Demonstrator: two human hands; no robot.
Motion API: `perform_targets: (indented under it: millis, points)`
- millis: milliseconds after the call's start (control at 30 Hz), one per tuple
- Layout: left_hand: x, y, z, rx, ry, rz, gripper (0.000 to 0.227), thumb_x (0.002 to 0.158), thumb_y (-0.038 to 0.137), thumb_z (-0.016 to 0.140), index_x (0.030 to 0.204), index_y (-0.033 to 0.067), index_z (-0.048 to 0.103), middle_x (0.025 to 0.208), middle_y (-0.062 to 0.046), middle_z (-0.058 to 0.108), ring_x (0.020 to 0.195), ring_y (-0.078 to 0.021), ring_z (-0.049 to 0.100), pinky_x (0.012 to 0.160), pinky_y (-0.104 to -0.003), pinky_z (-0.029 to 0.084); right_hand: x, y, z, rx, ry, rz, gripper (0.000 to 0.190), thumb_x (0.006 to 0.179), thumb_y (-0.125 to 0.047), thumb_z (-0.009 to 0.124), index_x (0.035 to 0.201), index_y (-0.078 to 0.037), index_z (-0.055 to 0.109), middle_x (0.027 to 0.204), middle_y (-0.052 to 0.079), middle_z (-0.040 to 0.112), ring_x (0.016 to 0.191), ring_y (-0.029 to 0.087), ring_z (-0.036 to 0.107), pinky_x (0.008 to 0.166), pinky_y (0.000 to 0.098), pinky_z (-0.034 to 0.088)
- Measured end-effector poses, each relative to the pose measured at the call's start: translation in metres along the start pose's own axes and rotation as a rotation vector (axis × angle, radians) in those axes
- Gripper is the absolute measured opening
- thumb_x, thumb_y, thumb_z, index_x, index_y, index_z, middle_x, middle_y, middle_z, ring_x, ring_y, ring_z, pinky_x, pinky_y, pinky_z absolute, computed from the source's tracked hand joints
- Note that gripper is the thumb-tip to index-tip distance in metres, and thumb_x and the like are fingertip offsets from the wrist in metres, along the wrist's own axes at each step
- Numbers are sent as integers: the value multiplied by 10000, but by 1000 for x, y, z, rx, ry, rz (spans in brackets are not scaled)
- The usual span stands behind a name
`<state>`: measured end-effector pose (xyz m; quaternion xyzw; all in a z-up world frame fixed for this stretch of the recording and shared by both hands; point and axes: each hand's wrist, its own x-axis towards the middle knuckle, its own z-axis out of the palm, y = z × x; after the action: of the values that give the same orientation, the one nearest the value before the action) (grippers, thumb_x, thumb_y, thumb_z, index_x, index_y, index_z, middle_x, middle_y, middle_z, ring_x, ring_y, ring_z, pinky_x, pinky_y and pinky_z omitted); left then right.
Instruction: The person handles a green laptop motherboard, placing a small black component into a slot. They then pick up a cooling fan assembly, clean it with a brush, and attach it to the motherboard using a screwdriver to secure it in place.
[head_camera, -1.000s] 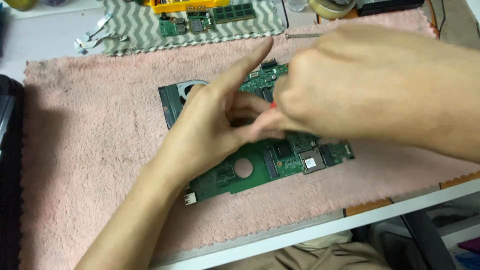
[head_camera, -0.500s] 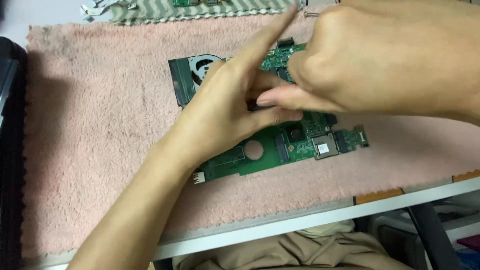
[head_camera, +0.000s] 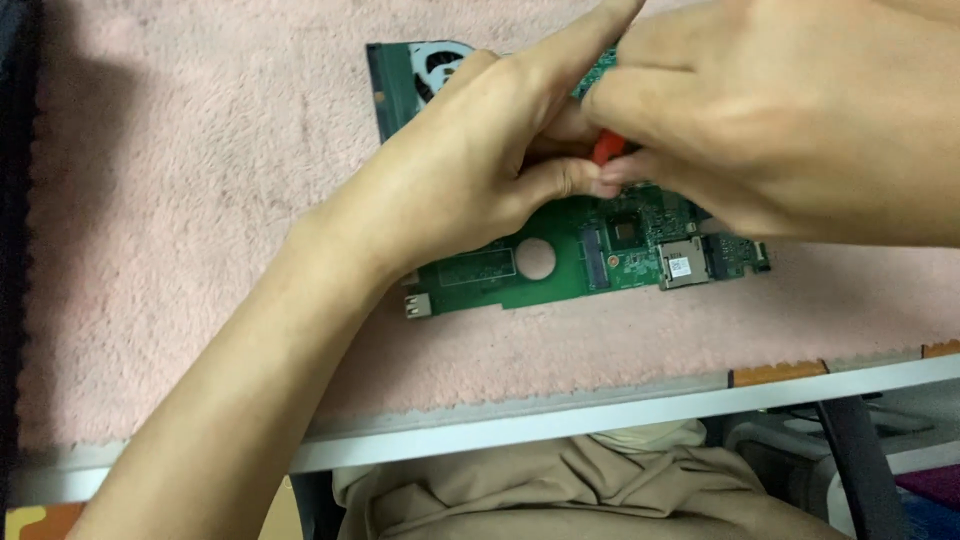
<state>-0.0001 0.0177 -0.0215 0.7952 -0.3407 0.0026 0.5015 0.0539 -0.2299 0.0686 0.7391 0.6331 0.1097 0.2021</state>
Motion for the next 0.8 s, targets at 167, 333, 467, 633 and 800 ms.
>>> perform_targets:
  millis: [167, 333, 467, 633, 800]
  points:
    - [-12, -10, -3, -40, -37, -16, 990, 1331, 75, 887, 1919, 182, 98, 939, 94, 694, 914, -126, 520, 1118, -186, 573, 18, -2, -2, -193, -496, 211, 721, 1279, -806, 367, 833, -255, 493, 584, -64, 541, 566, 113, 581, 681, 311, 442]
    - [7, -14, 17, -187, 162, 143, 903, 971, 102, 1190, 1426, 160, 412, 864, 25, 807, 807, -70, 552, 734, -258, 511, -2, 9, 35, 137, -260, 358, 966, 1101, -914, 551, 618, -86, 429, 538, 55, 325, 514, 241, 368, 640, 431, 299]
    - [8, -41, 36, -189, 98, 82, 1011, 1267, 16, 1015, 1899, 295, 276, 1215, 115, 1048, 1243, 56, 1106, 1210, -152, 857, -10, 8, 26, 308, -278, 444, 948, 994, -849, 684, 551, -18, 582, 438, 126, 397, 420, 279, 437, 601, 447, 330]
    - [12, -25, 27, -20, 210, 320, 639, 1057, 88, 1056, 1395, 105, 514, 998, -20, 827, 967, -203, 856, 887, -350, 604, -53, 1, 45, 602, -55, 402, 531, 970, -173, 912, 1462, -13, 789, 1274, 203, 729, 1058, 314, 713, 882, 435, 554]
    - [0, 6, 9, -116, 55, 190, 409, 1123, -50, 763, 1411, 112, 522, 1065, -73, 786, 636, -178, 917, 233, -184, 689, -62, 0, 33, 503, 0, 275, 321, 1123, -138, 822, 1408, 8, 803, 1198, 223, 692, 1003, 364, 672, 945, 472, 552]
